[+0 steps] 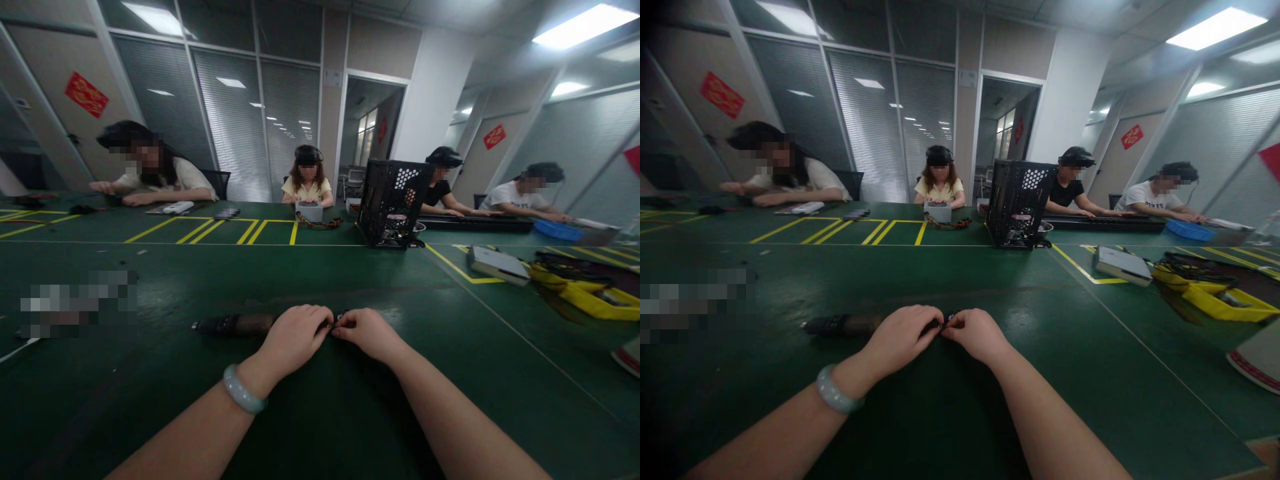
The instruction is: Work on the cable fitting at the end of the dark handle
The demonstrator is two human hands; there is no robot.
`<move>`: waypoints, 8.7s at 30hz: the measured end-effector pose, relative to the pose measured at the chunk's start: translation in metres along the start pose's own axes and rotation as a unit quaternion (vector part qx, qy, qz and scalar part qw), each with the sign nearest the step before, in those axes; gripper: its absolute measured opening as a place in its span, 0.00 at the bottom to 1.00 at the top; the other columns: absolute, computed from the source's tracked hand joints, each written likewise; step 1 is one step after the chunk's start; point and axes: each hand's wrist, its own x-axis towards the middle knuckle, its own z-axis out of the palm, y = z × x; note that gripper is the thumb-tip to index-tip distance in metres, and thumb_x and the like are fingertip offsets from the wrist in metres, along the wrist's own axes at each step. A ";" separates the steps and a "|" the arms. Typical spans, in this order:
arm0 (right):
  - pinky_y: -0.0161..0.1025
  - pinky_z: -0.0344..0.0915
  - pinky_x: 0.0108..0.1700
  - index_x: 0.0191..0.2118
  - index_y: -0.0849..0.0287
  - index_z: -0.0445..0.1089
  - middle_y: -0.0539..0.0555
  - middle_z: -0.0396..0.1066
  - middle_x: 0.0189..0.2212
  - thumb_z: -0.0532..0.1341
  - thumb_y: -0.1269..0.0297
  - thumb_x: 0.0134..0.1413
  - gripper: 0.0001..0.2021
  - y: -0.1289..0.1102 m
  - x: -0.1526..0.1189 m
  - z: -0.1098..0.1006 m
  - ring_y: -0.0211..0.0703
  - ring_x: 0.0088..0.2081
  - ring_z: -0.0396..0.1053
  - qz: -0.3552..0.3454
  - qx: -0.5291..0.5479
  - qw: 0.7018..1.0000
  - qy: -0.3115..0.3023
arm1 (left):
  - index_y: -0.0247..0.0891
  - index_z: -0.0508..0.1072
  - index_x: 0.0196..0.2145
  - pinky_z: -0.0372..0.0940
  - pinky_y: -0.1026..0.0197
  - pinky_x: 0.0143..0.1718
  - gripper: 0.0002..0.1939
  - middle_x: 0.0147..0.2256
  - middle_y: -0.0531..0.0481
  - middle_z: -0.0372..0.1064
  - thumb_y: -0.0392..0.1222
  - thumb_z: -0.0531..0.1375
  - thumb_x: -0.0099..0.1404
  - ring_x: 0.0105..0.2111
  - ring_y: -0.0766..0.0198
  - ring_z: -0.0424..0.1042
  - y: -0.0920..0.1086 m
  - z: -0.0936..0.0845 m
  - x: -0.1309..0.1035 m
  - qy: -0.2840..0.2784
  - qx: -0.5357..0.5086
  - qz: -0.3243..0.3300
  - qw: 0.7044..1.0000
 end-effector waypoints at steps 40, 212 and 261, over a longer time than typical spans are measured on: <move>0.34 0.61 0.35 0.35 0.51 0.78 0.47 0.78 0.33 0.64 0.57 0.52 0.08 0.003 0.001 0.000 0.40 0.33 0.72 -0.010 -0.003 1.000 0.001 | 0.43 0.69 0.41 0.61 0.57 0.42 0.06 0.40 0.53 0.70 0.39 0.55 0.67 0.41 0.60 0.68 -0.002 0.002 0.000 0.013 -0.009 0.010 1.000; 0.34 0.60 0.33 0.35 0.53 0.78 0.49 0.77 0.33 0.63 0.58 0.52 0.08 -0.003 -0.001 -0.003 0.42 0.34 0.72 0.006 -0.001 1.000 -0.008 | 0.43 0.68 0.43 0.61 0.56 0.44 0.07 0.41 0.51 0.70 0.39 0.56 0.66 0.42 0.59 0.68 0.001 -0.001 -0.001 0.012 -0.005 0.004 1.000; 0.33 0.59 0.33 0.35 0.52 0.78 0.47 0.77 0.33 0.63 0.57 0.52 0.08 -0.002 -0.002 -0.002 0.41 0.34 0.72 0.004 0.007 1.000 -0.008 | 0.44 0.68 0.44 0.60 0.57 0.44 0.08 0.41 0.52 0.69 0.39 0.55 0.66 0.41 0.59 0.68 -0.001 0.002 -0.001 0.019 -0.017 -0.002 1.000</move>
